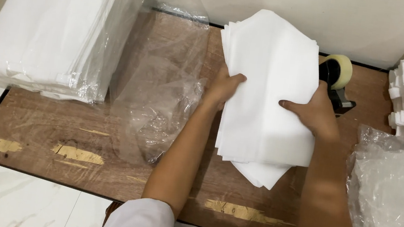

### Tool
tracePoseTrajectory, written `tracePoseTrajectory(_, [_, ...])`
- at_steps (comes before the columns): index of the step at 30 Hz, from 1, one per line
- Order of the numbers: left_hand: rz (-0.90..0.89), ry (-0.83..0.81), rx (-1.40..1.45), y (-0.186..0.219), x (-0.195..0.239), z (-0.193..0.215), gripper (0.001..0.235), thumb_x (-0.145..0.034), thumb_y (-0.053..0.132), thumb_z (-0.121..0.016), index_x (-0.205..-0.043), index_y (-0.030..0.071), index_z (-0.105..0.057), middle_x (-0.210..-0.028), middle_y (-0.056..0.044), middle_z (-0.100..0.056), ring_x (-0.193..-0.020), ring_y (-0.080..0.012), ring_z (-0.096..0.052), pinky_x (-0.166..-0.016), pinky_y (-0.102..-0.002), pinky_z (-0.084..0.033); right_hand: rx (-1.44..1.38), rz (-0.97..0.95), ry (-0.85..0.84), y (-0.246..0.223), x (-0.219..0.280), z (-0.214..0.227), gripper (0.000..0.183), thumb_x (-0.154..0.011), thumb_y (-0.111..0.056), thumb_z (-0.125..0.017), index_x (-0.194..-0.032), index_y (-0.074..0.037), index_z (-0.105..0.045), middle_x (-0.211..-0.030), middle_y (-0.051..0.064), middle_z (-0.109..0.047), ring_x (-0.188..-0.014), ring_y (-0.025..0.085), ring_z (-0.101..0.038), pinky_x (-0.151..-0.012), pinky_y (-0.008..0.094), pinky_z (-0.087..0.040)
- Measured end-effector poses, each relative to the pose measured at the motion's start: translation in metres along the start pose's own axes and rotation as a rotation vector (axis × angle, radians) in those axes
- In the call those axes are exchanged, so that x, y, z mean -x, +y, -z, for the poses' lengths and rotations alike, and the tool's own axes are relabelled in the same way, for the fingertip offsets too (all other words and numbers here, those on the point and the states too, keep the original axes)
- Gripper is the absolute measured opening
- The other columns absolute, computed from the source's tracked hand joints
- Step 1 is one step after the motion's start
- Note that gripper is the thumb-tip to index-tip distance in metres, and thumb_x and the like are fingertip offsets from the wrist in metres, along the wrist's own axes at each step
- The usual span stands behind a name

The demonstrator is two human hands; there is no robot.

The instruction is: Folding stacks of white non-woven bags and inserting them into clear plastic packaging bags, then sealing with tape.

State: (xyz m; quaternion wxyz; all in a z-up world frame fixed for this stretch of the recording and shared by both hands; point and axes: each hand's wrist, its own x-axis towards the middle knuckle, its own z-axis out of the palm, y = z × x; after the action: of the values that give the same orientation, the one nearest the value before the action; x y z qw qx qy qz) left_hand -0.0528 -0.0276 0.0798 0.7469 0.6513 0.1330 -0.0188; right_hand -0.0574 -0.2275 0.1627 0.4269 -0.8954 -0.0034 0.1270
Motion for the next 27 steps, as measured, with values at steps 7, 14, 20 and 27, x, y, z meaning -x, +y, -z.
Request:
tracePoseTrajectory(7, [0.061,0.026,-0.006,0.003,0.010,-0.039,0.070,-0.089,0.019,-0.049,-0.145,-0.005,-0.014,-0.143,-0.030,-0.031,-0.131,-0.0395,-0.037,-0.104,-0.057,-0.037,0.349,0.033,0.006,-0.027,0.016,-0.023,0.077,-0.089,-0.025,-0.064,-0.144,0.001,-0.017,-0.140,0.029,-0.037,-0.130,0.040,-0.039,-0.104,0.053,-0.036])
tracePoseTrajectory(14, [0.087,-0.126,0.137,0.091,0.073,-0.057,0.100,-0.084,0.060,-0.035,-0.143,-0.009,0.007,-0.148,-0.038,-0.006,-0.140,-0.0463,-0.011,-0.115,-0.053,-0.011,0.137,0.311,-0.246,-0.058,0.026,-0.001,0.097,-0.078,-0.027,-0.075,-0.142,0.010,-0.011,-0.138,0.035,-0.027,-0.131,0.049,-0.030,-0.107,0.061,-0.026])
tracePoseTrajectory(20, [0.091,-0.249,0.007,0.089,0.076,-0.054,0.108,-0.080,0.062,-0.038,-0.142,-0.011,0.011,-0.148,-0.038,-0.004,-0.140,-0.0466,-0.012,-0.114,-0.054,-0.013,0.522,0.157,-0.254,-0.049,0.012,-0.003,0.124,-0.063,-0.036,-0.087,-0.148,-0.003,-0.003,-0.138,0.038,-0.025,-0.129,0.048,-0.037,-0.104,0.057,-0.036])
tracePoseTrajectory(27, [0.072,-0.401,-0.163,0.089,0.073,-0.056,0.118,-0.074,0.065,-0.043,-0.140,-0.014,0.015,-0.148,-0.039,-0.001,-0.140,-0.0468,-0.013,-0.113,-0.055,-0.015,0.568,0.206,-0.198,-0.008,-0.006,-0.024,0.110,-0.069,-0.032,-0.078,-0.150,-0.007,-0.009,-0.129,0.030,-0.044,-0.120,0.044,-0.048,-0.103,0.053,-0.037])
